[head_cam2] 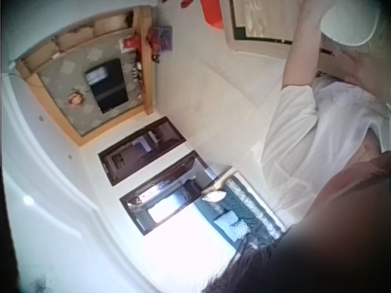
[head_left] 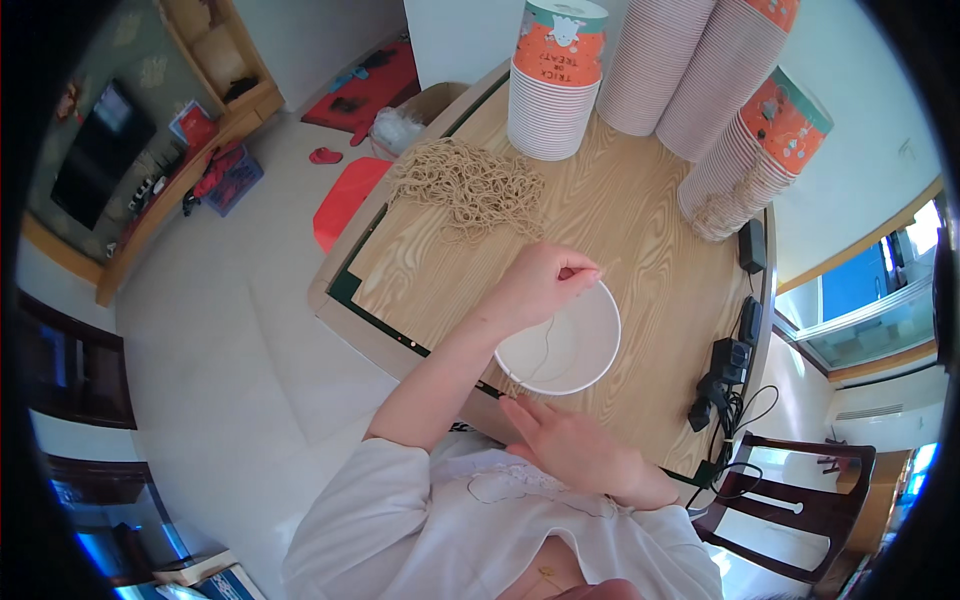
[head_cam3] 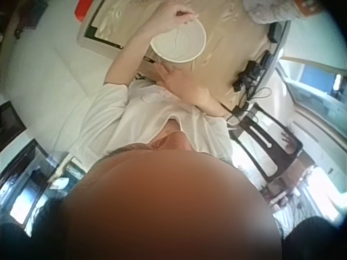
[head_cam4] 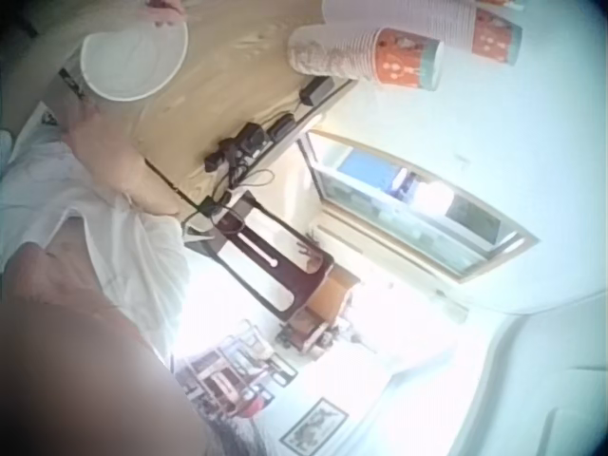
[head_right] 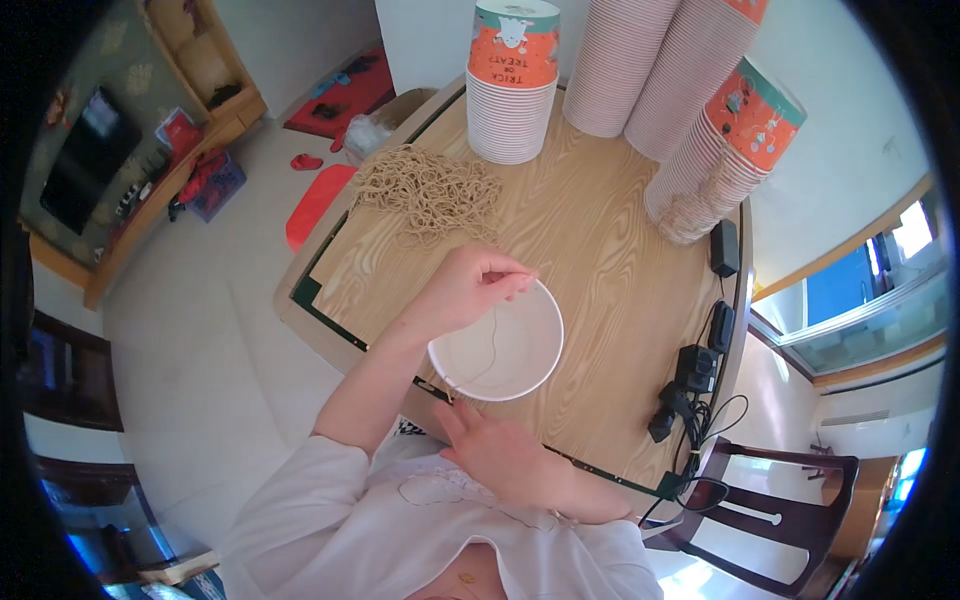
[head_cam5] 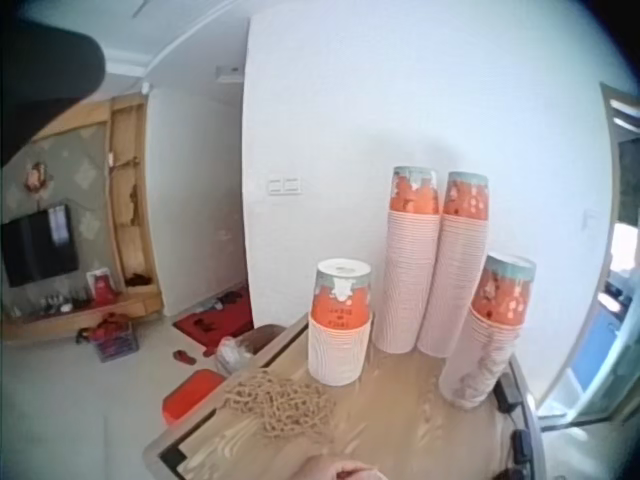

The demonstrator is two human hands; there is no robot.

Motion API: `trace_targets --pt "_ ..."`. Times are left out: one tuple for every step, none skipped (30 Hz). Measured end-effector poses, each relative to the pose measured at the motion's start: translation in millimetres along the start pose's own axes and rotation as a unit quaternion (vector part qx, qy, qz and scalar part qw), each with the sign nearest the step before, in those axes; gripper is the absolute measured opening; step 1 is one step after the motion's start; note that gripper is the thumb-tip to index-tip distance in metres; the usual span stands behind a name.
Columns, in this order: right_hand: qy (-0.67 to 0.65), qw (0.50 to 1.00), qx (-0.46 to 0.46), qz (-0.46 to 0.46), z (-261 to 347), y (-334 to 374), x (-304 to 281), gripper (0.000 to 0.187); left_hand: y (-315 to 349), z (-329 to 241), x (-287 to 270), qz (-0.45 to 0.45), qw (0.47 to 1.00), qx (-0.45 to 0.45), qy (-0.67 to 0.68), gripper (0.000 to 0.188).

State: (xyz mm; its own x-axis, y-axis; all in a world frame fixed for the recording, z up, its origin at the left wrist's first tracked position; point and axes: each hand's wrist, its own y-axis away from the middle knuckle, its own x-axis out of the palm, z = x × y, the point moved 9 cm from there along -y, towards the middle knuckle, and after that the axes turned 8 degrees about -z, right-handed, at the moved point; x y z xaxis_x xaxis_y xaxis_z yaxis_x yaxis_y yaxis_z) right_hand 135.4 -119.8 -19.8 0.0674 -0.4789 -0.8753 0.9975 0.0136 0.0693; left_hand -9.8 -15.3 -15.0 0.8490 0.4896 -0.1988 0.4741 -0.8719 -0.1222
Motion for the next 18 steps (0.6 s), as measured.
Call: trace_targets --pt "0.015 1.0 -0.003 -0.027 -1 -1 -1 0.059 1 1 1 0.002 1.0 -0.004 0.001 0.015" --pt "0.013 1.0 -0.002 -0.029 -1 -2 2 0.059 2 0 2 0.005 1.0 -0.005 -0.001 0.015" --pt "0.004 1.0 0.01 -0.026 -3 -5 5 0.058 3 -1 1 0.007 1.0 -0.011 0.003 0.017" --pt "-0.004 0.999 0.022 -0.023 -6 -6 7 0.056 4 -3 2 0.01 1.0 -0.018 0.008 0.019" --pt "-0.005 0.999 0.024 -0.025 -10 -6 12 0.056 5 -7 3 0.012 1.0 -0.018 0.007 0.019" --pt "-0.006 0.999 0.02 -0.03 -13 -7 17 0.055 6 -9 3 0.012 0.999 -0.03 0.02 0.018" --pt "-0.006 0.999 0.015 -0.036 -15 -7 21 0.055 6 -10 3 0.011 0.999 -0.041 0.032 0.017" --pt "-0.006 0.999 0.016 -0.037 -20 -8 28 0.055 5 -10 3 0.013 0.999 -0.041 0.031 0.017" --pt "-0.015 0.999 0.014 -0.049 -24 -8 33 0.053 5 -8 4 0.014 0.998 -0.051 0.038 0.013" --pt "-0.025 0.998 0.012 -0.061 -21 -11 29 0.053 5 -4 5 0.014 0.997 -0.063 0.043 0.009" --pt "-0.027 0.998 0.011 -0.061 -19 -14 24 0.053 5 -3 4 0.014 0.997 -0.064 0.042 0.009" --pt "-0.039 0.997 0.055 0.039 -24 -15 35 0.051 6 -4 3 0.014 0.997 -0.055 0.051 0.005" --pt "-0.05 0.984 0.1 0.138 -28 -13 45 0.05 6 -6 3 0.015 0.997 -0.045 0.06 0.004" --pt "-0.052 0.984 0.101 0.138 -32 -15 49 0.05 7 -5 4 0.016 0.997 -0.046 0.06 0.004" --pt "-0.214 0.958 0.116 0.151 -34 -18 62 0.049 7 -6 1 -0.002 0.998 -0.035 0.055 0.005" --pt "-0.369 0.907 0.126 0.161 -34 -22 73 0.05 8 -9 -3 -0.022 0.998 -0.023 0.051 0.006" --pt "-0.369 0.907 0.129 0.157 -45 -24 91 0.05 7 -9 -1 -0.018 0.998 -0.021 0.051 0.006" --pt "-0.502 0.849 0.076 0.146 -43 -25 105 0.05 4 -11 1 -0.02 0.999 -0.012 0.045 0.007"
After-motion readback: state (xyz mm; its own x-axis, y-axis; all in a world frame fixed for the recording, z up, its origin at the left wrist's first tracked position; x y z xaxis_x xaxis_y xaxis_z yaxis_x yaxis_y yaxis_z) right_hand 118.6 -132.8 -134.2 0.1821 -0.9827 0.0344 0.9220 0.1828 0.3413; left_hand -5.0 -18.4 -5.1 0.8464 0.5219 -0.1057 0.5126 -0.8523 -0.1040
